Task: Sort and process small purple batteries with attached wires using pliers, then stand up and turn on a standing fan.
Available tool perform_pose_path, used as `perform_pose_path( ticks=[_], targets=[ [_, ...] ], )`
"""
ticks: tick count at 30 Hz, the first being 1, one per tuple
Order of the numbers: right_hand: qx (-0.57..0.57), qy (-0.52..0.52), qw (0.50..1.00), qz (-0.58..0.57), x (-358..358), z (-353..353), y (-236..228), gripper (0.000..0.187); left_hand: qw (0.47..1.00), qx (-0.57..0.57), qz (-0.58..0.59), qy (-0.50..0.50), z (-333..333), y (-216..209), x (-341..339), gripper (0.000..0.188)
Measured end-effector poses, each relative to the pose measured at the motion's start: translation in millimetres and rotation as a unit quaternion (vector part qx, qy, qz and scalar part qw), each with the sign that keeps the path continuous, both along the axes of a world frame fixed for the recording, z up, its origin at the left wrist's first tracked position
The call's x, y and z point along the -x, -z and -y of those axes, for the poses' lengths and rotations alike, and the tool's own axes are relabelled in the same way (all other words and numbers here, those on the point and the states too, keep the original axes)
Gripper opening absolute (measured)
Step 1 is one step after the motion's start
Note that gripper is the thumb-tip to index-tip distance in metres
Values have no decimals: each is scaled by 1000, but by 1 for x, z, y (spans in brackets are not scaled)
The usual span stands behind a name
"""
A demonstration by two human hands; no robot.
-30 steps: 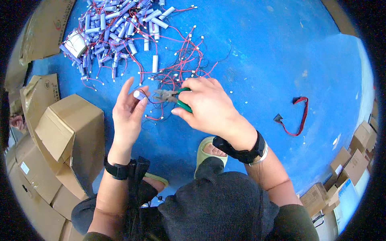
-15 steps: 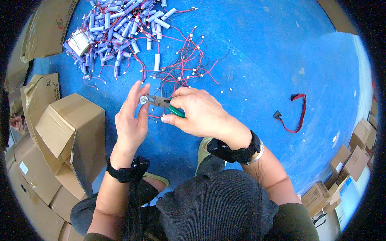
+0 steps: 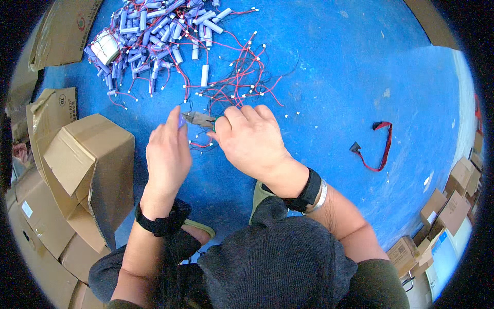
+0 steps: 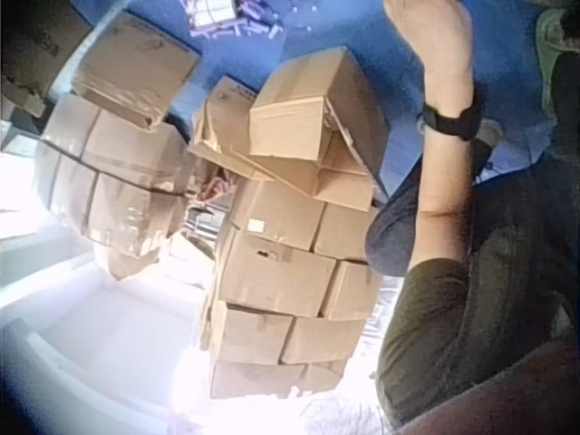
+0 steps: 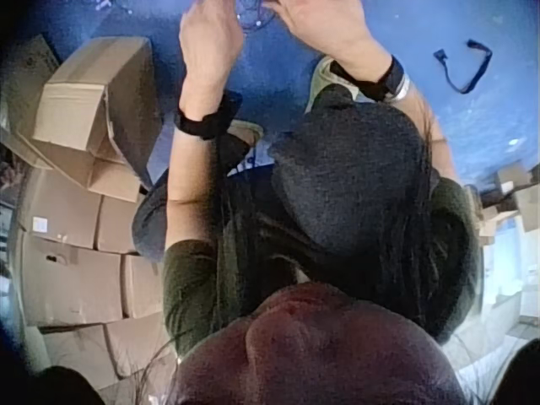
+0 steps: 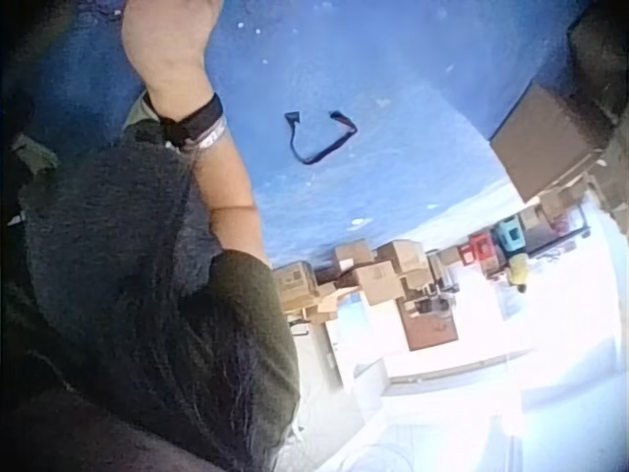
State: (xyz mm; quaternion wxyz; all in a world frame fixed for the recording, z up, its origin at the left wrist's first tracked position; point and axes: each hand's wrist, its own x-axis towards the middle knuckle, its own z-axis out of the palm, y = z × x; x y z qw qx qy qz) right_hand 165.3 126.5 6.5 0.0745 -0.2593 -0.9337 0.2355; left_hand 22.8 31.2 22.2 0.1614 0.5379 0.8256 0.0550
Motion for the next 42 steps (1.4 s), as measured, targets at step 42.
perform_pose_path(
  ticks=[42],
  targets=[
    [62, -7, 992, -111, 1, -6, 4, 25, 406, -193, 739, -502, 3, 1, 7, 12]
  ],
)
